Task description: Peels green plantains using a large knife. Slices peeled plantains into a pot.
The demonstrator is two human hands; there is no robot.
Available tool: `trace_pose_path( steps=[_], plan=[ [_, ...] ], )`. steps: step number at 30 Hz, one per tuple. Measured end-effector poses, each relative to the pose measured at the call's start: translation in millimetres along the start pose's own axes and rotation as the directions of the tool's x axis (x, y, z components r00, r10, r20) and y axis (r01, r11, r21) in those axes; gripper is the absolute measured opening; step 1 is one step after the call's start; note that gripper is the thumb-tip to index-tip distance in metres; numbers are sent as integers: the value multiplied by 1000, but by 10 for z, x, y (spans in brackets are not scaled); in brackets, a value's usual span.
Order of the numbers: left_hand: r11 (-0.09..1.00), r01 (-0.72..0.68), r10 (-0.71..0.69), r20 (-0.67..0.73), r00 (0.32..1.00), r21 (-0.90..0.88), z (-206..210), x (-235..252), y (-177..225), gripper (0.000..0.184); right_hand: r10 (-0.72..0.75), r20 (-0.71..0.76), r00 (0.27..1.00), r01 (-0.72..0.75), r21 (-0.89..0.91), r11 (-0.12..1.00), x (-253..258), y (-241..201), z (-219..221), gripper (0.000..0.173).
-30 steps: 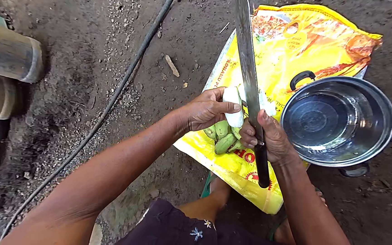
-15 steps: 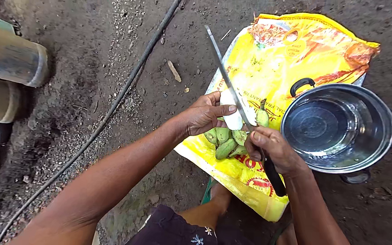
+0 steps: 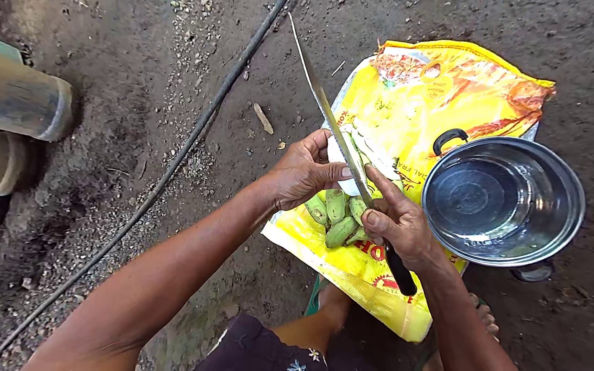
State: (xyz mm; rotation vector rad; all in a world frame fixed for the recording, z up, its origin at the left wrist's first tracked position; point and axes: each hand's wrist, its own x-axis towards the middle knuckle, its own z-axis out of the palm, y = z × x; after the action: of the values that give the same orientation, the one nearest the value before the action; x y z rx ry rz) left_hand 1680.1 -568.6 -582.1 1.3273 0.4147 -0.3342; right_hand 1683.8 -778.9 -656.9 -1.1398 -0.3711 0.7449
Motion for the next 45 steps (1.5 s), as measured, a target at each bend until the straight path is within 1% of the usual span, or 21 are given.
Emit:
trace_pose_path(
  steps=[3, 5, 7, 9, 11, 13, 15, 19, 21, 24, 27, 30, 34, 37, 41, 45],
  plan=[
    [999, -31, 31, 13, 999, 27, -17, -2, 32, 42, -27, -17, 1000, 27, 18, 999, 11, 22, 30, 78],
    [998, -38, 38, 5, 999, 55, 0, -6, 52, 43, -52, -50, 997, 53, 14, 998, 19, 42, 50, 72],
    [994, -52, 52, 8, 999, 92, 17, -8, 51, 44, -61, -46, 997, 64, 65, 996, 22, 56, 42, 66],
    [992, -69, 68, 10, 998, 110, 41, -9, 48, 44, -52, 11, 999, 50, 141, 989, 20, 49, -1, 69],
    [992, -70, 70, 9, 998, 101, 69, -6, 60, 44, -38, 67, 997, 23, 207, 978, 29, 32, -37, 76],
    [993, -66, 65, 13, 998, 100, 92, 14, 75, 45, -28, 75, 997, 11, 227, 974, 37, 19, -48, 81],
    [992, -66, 63, 30, 998, 109, 102, 35, 82, 46, -30, 52, 998, 16, 246, 969, 31, 21, -30, 80],
    [987, -76, 66, 75, 995, 140, 72, 41, 83, 46, -59, -57, 997, 74, 308, 948, 26, 79, 134, 69],
    [986, -73, 63, 67, 996, 150, 79, 29, 68, 45, -71, -109, 991, 102, 309, 946, 30, 109, 207, 64],
    [984, -63, 53, 63, 997, 166, 70, 29, 38, 45, -58, -159, 986, 104, 301, 948, 39, 143, 250, 59],
    [979, -68, 49, 101, 994, 190, 44, 43, 44, 44, -76, -174, 982, 109, 190, 976, 47, 159, 177, 59],
    [978, -60, 33, 134, 990, 200, 31, 58, 89, 40, -94, -146, 985, 111, 111, 988, 65, 135, 79, 55],
    [980, -52, 17, 175, 984, 195, 17, 75, 123, 37, -73, -60, 995, 80, 122, 989, 71, 79, -38, 52],
    [980, -37, -6, 214, 977, 195, -22, 106, 136, 37, -62, -39, 997, 66, 124, 990, 70, 61, -71, 48],
    [988, 1, -31, 189, 982, 153, 4, 111, 112, 37, -54, -63, 997, 68, 240, 968, 65, 98, -17, 43],
    [997, -11, -2, 162, 987, 80, 21, 120, 30, 39, -66, -86, 994, 93, 376, 922, 83, 123, 64, 36]
  ],
)
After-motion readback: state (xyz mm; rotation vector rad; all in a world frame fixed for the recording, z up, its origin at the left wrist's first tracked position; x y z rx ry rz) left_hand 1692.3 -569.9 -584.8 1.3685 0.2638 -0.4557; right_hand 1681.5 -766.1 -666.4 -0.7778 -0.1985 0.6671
